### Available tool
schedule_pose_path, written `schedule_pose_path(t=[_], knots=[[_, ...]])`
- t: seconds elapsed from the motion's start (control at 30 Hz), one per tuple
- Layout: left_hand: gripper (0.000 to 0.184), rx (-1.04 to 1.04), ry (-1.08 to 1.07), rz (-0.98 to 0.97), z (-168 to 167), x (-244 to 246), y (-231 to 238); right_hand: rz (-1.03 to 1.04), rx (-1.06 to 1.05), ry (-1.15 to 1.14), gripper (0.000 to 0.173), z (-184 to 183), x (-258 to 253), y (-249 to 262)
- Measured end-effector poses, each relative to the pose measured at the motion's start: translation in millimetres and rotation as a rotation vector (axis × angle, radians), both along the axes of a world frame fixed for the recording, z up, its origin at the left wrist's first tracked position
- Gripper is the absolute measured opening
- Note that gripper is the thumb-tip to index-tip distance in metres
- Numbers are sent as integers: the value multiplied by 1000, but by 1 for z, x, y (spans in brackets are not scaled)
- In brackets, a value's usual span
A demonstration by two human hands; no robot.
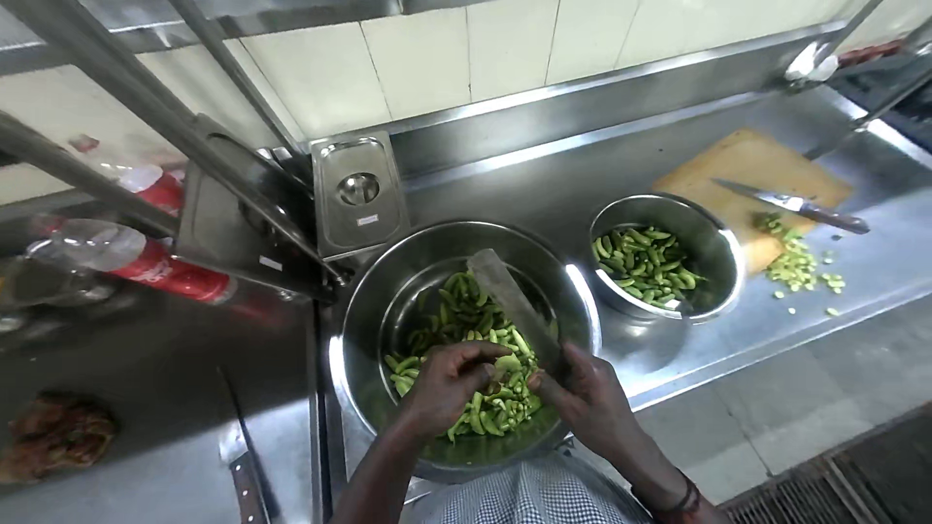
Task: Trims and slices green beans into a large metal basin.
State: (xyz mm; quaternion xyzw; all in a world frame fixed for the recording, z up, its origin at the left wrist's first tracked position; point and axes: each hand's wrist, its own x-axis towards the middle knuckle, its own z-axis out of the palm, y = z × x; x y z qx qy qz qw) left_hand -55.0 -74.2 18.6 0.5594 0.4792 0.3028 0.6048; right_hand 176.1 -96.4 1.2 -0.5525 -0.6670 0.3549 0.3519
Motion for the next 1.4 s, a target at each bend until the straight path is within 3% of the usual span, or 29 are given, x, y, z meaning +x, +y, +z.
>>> schedule_pose_path(t=[0.2, 0.67, 0.83, 0.93, 1.07, 1.13, 1.4], knots=[[22, 7, -24, -15, 14, 11, -5, 16, 69, 26, 40, 1, -9, -3], [19, -85, -193, -43, 6, 14, -10, -42, 178, -93, 38, 2, -13, -2], [15, -136, -218, 144, 8, 22, -16, 62, 89, -81, 47, -1, -14, -4], [20, -191, -384, 254, 4, 22, -15, 79, 103, -27, 51, -2, -12, -5], [20, -302, -600, 310, 6, 16, -11, 82, 150, 26, 50, -2, -6, -1], [25, -329, -637, 347, 7, 16, -11, 85, 152, -5, 39, -1, -7, -2], [26, -419, -701, 349, 1, 25, -18, 21, 208, -122, 44, 3, -18, -5]])
